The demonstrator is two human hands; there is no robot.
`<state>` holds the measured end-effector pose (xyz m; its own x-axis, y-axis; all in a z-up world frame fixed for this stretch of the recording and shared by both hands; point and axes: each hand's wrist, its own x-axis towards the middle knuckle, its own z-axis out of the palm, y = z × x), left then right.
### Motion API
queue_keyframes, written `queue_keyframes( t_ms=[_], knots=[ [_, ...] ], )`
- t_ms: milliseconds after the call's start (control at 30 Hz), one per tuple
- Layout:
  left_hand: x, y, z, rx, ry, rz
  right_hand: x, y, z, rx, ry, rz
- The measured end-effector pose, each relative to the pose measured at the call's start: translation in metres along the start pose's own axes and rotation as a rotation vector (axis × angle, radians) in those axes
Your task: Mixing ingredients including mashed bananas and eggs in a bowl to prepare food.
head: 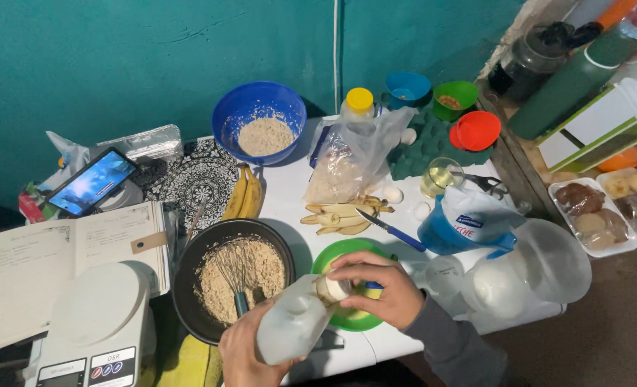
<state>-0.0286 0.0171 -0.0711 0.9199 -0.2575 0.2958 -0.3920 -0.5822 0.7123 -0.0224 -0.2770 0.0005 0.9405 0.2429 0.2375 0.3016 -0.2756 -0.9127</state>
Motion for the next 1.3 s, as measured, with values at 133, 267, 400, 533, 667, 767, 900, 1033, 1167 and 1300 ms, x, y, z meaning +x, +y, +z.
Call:
queue_keyframes(
  t_ms=[133, 267, 400, 533, 667, 767, 900, 1033, 1167, 1300],
  knots=[
    [0.006, 0.025, -0.003, 0.011, -0.014, -0.058, 0.011, -0.012, -0.016, -0.162, -0.132, -0.129],
    [0.009, 0.031, -0.002, 0.005, -0.038, -0.086, 0.014, -0.014, -0.031, -0.335, -0.287, 0.113],
    [0.012, 0.038, -0.004, -0.035, -0.053, -0.094, 0.019, -0.038, -0.037, -0.391, -0.250, 0.098],
    [0.012, 0.028, -0.002, -0.032, -0.040, -0.051, 0.019, -0.048, -0.035, -0.253, -0.230, 0.169],
    [0.012, 0.008, 0.003, -0.046, -0.096, -0.050, 0.022, -0.060, -0.035, -0.406, -0.230, 0.152],
    [0.010, 0.015, 0.008, -0.004, -0.042, -0.025, 0.022, -0.063, -0.027, -0.345, -0.183, 0.065],
    [0.004, 0.015, 0.018, 0.178, 0.043, 0.075, 0.012, -0.023, -0.020, -0.383, -0.180, 0.615],
    [0.013, 0.021, 0.010, 0.087, -0.046, -0.071, 0.011, -0.039, -0.030, -0.319, -0.137, 0.460],
    [0.016, 0.034, 0.009, 0.074, 0.042, 0.009, 0.011, -0.044, -0.021, -0.263, -0.059, 0.131],
    [0.010, 0.033, 0.022, 0.412, 0.199, 0.208, 0.001, 0.009, -0.008, 0.029, -0.031, 0.690]
  ],
)
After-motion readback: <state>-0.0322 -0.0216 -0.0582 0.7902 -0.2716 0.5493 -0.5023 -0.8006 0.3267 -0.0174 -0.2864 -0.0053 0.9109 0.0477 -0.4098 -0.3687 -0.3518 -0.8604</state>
